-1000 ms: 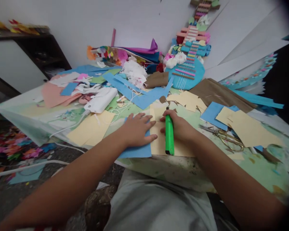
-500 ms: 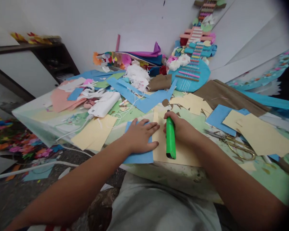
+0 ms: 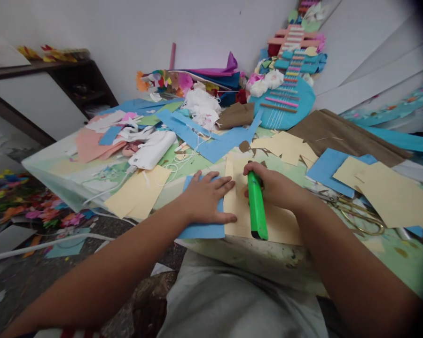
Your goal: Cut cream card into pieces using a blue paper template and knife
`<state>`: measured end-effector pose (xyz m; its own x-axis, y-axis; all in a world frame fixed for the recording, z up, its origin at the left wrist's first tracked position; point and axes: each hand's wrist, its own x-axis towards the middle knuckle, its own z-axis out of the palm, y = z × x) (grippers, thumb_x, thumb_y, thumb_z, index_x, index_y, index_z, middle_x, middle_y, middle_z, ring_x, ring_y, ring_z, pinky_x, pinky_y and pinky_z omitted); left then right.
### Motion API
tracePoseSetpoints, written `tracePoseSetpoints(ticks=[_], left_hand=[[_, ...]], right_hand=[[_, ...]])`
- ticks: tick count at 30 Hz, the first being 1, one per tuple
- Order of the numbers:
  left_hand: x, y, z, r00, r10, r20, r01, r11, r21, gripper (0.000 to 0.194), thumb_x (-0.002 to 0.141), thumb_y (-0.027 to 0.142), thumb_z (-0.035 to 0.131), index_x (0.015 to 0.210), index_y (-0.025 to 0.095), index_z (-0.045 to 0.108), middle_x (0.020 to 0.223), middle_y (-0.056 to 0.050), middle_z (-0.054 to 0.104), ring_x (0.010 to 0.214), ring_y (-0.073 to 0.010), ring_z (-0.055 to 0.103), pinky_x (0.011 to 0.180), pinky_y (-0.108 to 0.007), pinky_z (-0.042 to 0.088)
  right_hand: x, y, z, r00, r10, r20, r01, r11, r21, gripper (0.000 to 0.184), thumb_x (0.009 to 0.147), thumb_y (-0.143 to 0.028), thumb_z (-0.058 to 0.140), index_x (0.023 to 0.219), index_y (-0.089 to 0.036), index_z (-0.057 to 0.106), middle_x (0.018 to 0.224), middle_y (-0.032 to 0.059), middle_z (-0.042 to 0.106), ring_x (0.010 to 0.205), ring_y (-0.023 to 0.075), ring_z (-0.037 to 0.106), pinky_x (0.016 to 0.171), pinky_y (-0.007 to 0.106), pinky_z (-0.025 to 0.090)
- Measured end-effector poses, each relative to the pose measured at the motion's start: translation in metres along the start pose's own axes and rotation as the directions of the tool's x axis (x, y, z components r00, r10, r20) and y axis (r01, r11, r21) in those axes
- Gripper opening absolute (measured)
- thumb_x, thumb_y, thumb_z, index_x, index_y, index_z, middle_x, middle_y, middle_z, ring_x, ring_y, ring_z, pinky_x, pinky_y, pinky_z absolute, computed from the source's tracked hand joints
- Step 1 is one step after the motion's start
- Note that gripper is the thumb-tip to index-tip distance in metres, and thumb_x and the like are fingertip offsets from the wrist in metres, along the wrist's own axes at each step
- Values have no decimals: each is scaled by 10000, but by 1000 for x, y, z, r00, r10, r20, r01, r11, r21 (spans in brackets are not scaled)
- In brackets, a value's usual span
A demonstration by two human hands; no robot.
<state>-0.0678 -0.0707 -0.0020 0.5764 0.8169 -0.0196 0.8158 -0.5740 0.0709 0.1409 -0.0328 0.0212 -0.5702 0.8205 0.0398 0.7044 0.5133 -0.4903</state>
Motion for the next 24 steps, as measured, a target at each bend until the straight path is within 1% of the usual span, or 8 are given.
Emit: tracePoseSetpoints(ticks=[2,4,8,12,18,21,24], left_hand=[[0,-1,0,1000,-3,17,3,1000,-5,890,654,779,289,1366,248,245,1423,-27,264,1264,-334,194,995,-559,74],[1,-1,0,1000,0,23,0,1000,-3,901,645,788,287,1367,252,241,1428,-22,253,1267,-336,185,995,-564,65],[1,-2,1,1000,13,18,-13,1000,5,894,649,786,286,1367,257,238,1425,-21,258,1266,-338,184,985,-578,68],[2,-3,1,1000,17,23,-17,1000,8,908,645,783,302,1372,245,227,1417,-34,279,1260,-338,198,988,-572,72],[2,-4,2,1000,25,10,-26,999,26,911,644,790,285,1371,244,234,1413,-38,289,1261,-336,201,992,-561,70],[2,-3,1,1000,22,20,-22,999,26,909,644,784,298,1371,244,234,1417,-35,280,1263,-337,200,996,-553,70],[2,-2,0,999,10,34,-11,1000,23,896,650,776,303,1371,248,234,1423,-28,264,1268,-337,188,995,-553,71]], right_hand=[[-1,2,-3,999,-12,40,12,1000,-6,336,697,-191,501,1007,-258,389,706,-21,502,586,126,483,533,227,351],[-3,6,-5,998,-18,53,18,1000,-12,355,685,-179,508,1013,-261,399,737,-13,526,609,133,499,547,230,358],[-5,13,-7,999,-53,2,53,999,7,349,677,-165,516,997,-259,413,711,-26,512,594,122,475,566,232,361],[-8,12,-11,996,-85,-35,87,995,53,329,684,-177,525,984,-250,413,698,-35,467,586,111,454,565,227,356],[-16,10,-16,995,-78,-55,85,986,144,353,659,-219,589,961,-238,408,716,-37,453,582,100,448,547,225,357],[-19,10,-15,996,-64,-58,74,981,182,340,668,-272,603,945,-243,407,695,-44,426,550,89,417,520,218,360],[-23,11,-13,995,-63,-78,78,975,208,324,674,-281,601,932,-251,408,743,-32,437,554,89,421,505,213,370]])
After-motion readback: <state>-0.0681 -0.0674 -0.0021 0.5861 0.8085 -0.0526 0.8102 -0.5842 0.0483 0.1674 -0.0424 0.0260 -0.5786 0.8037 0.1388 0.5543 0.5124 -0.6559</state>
